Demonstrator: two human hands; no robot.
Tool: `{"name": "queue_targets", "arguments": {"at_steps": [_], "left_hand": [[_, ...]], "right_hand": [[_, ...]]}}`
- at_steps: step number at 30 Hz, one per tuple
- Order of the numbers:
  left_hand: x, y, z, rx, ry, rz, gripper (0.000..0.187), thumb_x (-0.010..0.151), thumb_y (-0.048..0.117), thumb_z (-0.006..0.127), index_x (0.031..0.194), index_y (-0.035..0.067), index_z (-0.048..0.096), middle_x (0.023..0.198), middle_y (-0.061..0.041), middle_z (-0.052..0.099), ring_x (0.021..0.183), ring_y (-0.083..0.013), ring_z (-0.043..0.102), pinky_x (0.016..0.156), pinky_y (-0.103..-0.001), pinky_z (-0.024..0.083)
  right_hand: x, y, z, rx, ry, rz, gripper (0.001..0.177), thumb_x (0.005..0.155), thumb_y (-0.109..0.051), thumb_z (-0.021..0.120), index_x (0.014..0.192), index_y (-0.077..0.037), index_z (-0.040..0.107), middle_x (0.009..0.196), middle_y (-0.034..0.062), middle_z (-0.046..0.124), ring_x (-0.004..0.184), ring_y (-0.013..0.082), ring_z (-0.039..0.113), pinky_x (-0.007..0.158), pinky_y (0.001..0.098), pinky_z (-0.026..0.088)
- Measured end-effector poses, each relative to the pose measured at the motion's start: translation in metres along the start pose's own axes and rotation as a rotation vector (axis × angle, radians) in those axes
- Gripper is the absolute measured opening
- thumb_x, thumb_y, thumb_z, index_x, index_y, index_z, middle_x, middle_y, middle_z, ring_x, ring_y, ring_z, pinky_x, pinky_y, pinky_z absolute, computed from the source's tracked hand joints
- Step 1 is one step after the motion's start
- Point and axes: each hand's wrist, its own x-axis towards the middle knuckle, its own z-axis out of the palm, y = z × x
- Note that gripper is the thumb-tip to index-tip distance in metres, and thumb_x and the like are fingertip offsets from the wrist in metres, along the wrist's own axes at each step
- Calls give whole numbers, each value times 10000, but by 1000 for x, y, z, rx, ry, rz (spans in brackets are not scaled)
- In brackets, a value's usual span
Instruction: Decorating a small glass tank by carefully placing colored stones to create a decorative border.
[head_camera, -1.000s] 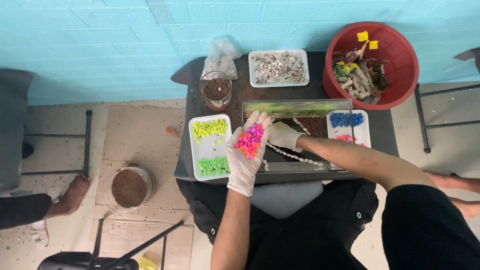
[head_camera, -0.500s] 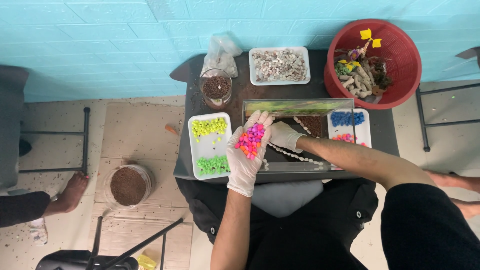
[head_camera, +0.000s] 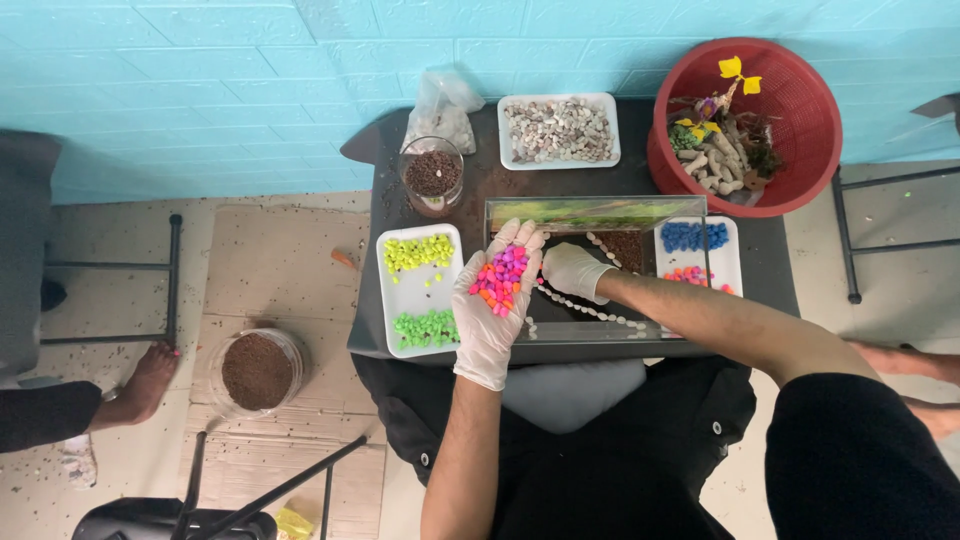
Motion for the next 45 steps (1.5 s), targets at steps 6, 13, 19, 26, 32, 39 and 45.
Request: {"name": "queue_targets", "arguments": {"at_steps": [6,13,19,26,32,39,45], "left_hand": [[1,0,-2,-3,-5,7,565,1043,271,389,1540,5,355,1568,-276,337,1435,-435,351,1175,-534,306],[1,-2,1,12,6,-1,561,1044,276,390,1534,3,373,1562,-268,354,1432,-429,355,1163,-529,324],[3,0,-1,-40,4,-27,558,1043,278,396,1530,6,378,1556,-286,352,1423,-442,371,1157,-545,331],[2,-2,4,99,24,-9,563,1030,281,417,1530,23,394,1554,-262,384,1414,-420,403,1134,-536,361],[1,-4,7,116,169,55,546,990,262,539,1482,34,476,1481,-253,483,1335,-427,489,1036,-589,455],[-2,-9,18,157,296,86,482,954,254,616,1374,20,580,1353,-248,593,1222,-429,584,945,-622,506],[-2,-9,23,143,266,88,492,958,257,615,1391,30,564,1367,-250,582,1230,-441,569,984,-618,483]], "right_hand": [[0,3,0,-15,-11,-25,258,834,-112,571,872,10,794,897,277,757,887,455,726,747,487,593],[-23,-6,-54,12,-87,-29,310,894,-195,568,1031,-34,795,1124,263,745,1053,515,672,899,547,552],[-134,-90,-151,43,7,9,258,918,-331,650,1093,-220,802,1220,101,744,1177,360,656,963,460,546],[-166,-111,-152,205,333,-194,213,980,-282,626,1108,-205,778,1162,84,748,1097,327,685,937,404,557],[-146,-116,-128,-86,479,-418,244,959,-237,599,1125,-116,731,1121,181,698,1066,413,647,848,475,561],[-119,-106,-110,-135,519,-404,201,960,-298,607,1044,-177,745,1062,93,698,1037,328,672,830,404,571],[-135,-109,-130,90,471,-353,176,951,-275,642,1032,-162,750,1071,96,719,1060,329,680,862,402,560]]}}
